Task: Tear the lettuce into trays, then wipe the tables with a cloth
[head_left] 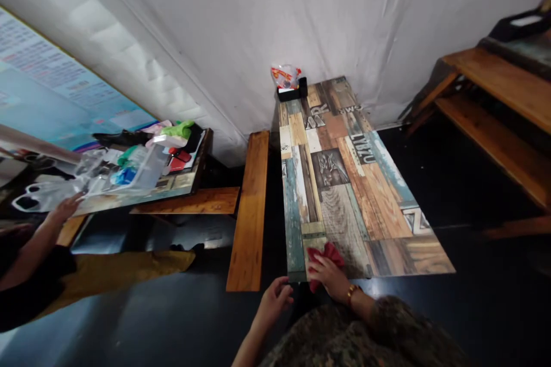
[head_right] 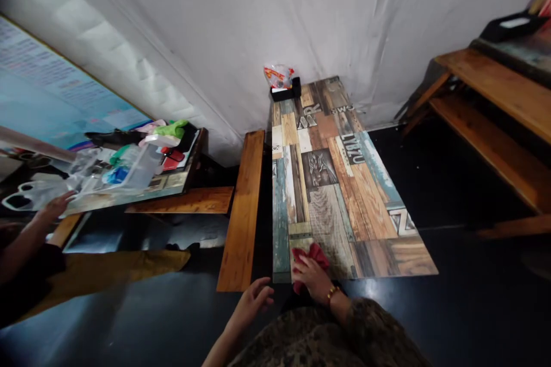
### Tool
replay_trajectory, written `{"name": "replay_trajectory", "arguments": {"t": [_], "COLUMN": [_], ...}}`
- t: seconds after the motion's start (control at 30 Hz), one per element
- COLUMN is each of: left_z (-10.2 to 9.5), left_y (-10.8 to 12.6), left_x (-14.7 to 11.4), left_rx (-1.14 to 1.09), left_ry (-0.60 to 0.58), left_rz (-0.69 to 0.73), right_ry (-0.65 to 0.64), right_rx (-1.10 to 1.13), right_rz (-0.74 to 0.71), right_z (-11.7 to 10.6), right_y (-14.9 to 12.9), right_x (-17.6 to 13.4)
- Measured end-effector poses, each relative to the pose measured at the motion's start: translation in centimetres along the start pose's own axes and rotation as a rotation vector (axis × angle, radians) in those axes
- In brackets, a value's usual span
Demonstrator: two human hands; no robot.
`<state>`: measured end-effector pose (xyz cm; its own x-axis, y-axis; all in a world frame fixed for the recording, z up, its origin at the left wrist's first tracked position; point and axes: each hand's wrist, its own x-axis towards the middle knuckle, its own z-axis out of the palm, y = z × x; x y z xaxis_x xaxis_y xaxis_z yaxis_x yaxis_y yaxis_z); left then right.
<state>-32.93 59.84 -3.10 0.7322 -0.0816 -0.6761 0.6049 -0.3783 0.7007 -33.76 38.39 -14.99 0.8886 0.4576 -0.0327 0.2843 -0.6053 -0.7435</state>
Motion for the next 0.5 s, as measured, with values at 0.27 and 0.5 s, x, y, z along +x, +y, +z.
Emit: {"name": "replay_trajectory", "arguments": {"t": [0.27,0.5], "left_z": [0.8,1.2], "left_y": [-0.3,0.2], "left_x": [5.0,12.4], "left_rx": [-0.039,0.34], "left_ry": [0.15,0.475], "left_rz": [0.093,0.203], "right_ry": [0.451,0.156], "right_rx": [0.285,-0.126], "right_rz": [0.243,0.216], "right_z": [-16.6,-18.3], "right_y": [0.2,1.9], "right_x": [0.4,2.7]}}
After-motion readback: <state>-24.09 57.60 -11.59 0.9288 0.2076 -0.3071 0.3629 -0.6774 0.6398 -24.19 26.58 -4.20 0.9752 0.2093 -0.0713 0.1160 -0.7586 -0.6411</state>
